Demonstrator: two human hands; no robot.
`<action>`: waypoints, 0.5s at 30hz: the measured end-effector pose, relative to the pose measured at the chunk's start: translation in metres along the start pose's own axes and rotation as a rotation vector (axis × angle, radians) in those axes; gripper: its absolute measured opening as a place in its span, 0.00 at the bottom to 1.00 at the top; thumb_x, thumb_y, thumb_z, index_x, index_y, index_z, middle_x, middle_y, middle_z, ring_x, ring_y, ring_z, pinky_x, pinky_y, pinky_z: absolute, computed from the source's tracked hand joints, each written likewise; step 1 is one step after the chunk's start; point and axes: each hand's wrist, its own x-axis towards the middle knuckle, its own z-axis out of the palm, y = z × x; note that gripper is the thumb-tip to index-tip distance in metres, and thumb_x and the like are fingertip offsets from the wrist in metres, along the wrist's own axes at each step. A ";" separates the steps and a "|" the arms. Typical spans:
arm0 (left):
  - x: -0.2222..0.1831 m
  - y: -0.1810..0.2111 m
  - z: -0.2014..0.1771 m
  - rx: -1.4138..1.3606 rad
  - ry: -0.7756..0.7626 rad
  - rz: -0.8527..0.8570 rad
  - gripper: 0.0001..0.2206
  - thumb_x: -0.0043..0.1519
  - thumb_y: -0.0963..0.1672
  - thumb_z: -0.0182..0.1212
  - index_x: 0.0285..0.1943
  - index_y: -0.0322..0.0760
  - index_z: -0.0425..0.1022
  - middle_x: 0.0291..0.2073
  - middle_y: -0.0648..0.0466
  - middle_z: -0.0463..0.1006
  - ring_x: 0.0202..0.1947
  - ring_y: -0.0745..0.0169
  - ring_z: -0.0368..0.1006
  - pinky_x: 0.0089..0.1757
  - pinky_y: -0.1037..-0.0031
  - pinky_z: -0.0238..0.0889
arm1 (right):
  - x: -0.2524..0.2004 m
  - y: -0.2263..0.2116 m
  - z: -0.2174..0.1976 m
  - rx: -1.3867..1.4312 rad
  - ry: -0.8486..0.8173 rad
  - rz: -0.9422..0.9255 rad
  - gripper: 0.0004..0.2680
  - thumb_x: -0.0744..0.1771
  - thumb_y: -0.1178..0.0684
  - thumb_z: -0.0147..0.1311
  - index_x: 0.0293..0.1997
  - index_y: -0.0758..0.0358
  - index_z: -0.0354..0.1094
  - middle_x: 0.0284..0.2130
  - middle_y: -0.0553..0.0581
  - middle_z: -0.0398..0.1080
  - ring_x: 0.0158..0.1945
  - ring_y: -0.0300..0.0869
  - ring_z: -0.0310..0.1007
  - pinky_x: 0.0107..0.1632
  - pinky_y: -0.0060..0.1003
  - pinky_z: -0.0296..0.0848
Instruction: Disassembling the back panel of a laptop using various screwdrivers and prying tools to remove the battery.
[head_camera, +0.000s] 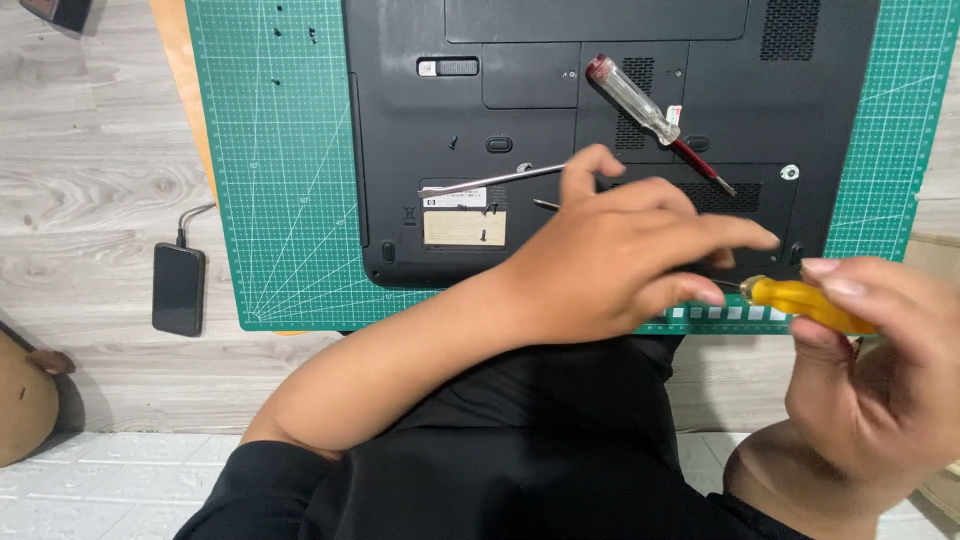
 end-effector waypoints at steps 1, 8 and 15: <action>-0.004 -0.002 -0.004 0.013 0.058 -0.009 0.16 0.68 0.55 0.49 0.64 0.63 0.65 0.43 0.82 0.80 0.51 0.79 0.76 0.60 0.55 0.41 | -0.002 0.002 -0.002 0.005 -0.015 0.017 0.08 0.73 0.65 0.47 0.54 0.87 0.58 0.49 0.86 0.65 0.54 0.67 0.71 0.59 0.52 0.72; -0.029 -0.002 -0.045 -0.011 0.242 -0.025 0.11 0.72 0.46 0.57 0.62 0.55 0.70 0.44 0.73 0.84 0.50 0.72 0.78 0.53 0.63 0.38 | -0.026 0.025 0.004 0.101 0.129 0.065 0.10 0.76 0.65 0.43 0.65 0.82 0.51 0.54 0.87 0.59 0.55 0.68 0.65 0.64 0.57 0.70; -0.043 -0.003 -0.048 -0.039 0.289 -0.054 0.09 0.71 0.44 0.54 0.58 0.50 0.73 0.38 0.72 0.82 0.44 0.73 0.75 0.52 0.64 0.38 | -0.041 0.032 -0.003 -0.025 0.138 0.145 0.07 0.80 0.70 0.39 0.64 0.92 0.53 0.57 0.87 0.58 0.60 0.72 0.65 0.69 0.59 0.68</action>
